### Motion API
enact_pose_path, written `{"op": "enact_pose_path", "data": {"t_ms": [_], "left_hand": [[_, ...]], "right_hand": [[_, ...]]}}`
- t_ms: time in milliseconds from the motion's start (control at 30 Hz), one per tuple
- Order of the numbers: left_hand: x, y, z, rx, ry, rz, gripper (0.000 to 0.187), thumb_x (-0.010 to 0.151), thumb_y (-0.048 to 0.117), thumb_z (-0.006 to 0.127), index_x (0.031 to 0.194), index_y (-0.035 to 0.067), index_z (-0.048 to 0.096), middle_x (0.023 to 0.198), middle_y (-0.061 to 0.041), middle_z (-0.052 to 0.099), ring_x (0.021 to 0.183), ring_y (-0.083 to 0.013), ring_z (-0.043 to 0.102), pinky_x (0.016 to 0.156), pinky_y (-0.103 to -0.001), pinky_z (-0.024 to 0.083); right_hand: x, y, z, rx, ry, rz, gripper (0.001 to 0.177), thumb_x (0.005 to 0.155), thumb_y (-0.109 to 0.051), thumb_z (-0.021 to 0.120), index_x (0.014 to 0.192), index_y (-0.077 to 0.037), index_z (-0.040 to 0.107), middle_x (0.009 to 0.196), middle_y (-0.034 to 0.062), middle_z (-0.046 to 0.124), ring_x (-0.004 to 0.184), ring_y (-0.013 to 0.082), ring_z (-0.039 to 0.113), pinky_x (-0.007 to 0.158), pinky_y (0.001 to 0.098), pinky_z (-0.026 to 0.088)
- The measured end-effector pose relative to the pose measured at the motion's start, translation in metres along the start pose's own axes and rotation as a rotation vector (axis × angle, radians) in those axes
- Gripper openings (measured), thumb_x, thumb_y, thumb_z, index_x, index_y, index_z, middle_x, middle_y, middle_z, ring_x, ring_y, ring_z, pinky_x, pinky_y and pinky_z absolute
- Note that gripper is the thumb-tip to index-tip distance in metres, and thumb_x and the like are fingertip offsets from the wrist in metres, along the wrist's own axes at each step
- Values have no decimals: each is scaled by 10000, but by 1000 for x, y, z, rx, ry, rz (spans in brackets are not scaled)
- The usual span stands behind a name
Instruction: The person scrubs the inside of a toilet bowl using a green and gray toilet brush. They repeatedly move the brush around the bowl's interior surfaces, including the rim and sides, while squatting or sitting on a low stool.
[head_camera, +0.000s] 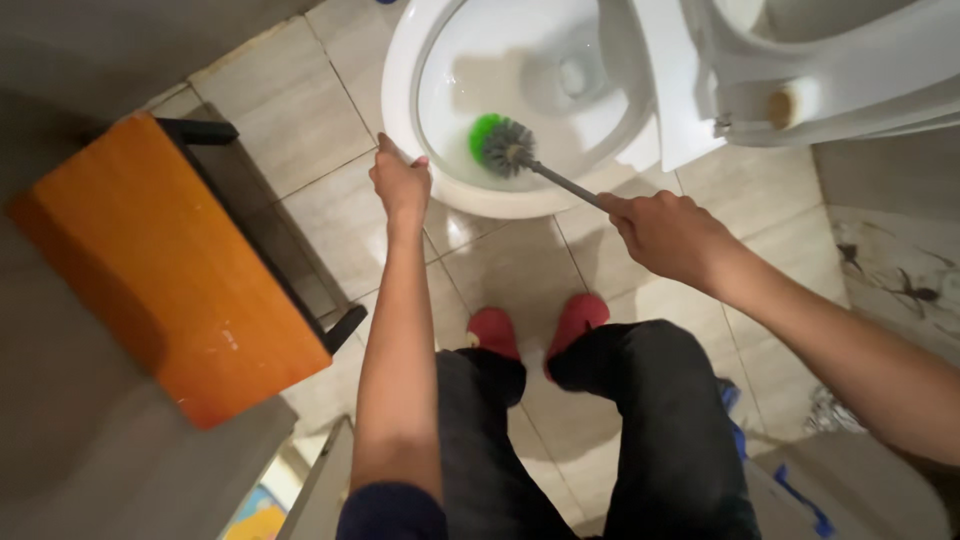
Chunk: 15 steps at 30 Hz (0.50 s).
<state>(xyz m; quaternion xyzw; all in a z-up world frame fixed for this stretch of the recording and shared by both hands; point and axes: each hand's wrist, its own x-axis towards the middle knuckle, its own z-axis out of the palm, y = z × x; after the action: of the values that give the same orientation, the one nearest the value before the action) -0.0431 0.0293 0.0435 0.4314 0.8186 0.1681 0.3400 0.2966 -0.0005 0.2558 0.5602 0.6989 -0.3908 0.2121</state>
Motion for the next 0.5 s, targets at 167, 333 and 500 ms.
{"op": "enact_pose_path", "data": {"t_ms": [167, 333, 500], "left_hand": [[1, 47, -30, 40, 70, 32, 694, 708, 51, 850, 1339, 14, 565, 1075, -237, 746, 1036, -448, 706, 907, -487, 569], [4, 72, -45, -207, -198, -476, 739, 929, 59, 607, 1585, 276, 346, 1176, -178, 679, 896, -375, 746, 576, -487, 650], [6, 76, -50, -259, -267, -438, 577, 1057, 232, 512, 1598, 315, 330, 1225, -228, 704, 871, -322, 739, 527, -442, 645]], "right_hand": [[24, -28, -5, 135, 129, 33, 444, 966, -150, 505, 1407, -154, 562, 880, 246, 721, 792, 446, 703, 711, 580, 560], [18, -53, -7, 179, 54, 142, 422, 991, -178, 483, 1407, -149, 544, 874, 240, 713, 822, 459, 707, 718, 560, 579], [-8, -36, -10, -56, -2, 151, 627, 857, -109, 549, 1477, -133, 456, 966, 261, 703, 836, 446, 716, 709, 525, 591]]}}
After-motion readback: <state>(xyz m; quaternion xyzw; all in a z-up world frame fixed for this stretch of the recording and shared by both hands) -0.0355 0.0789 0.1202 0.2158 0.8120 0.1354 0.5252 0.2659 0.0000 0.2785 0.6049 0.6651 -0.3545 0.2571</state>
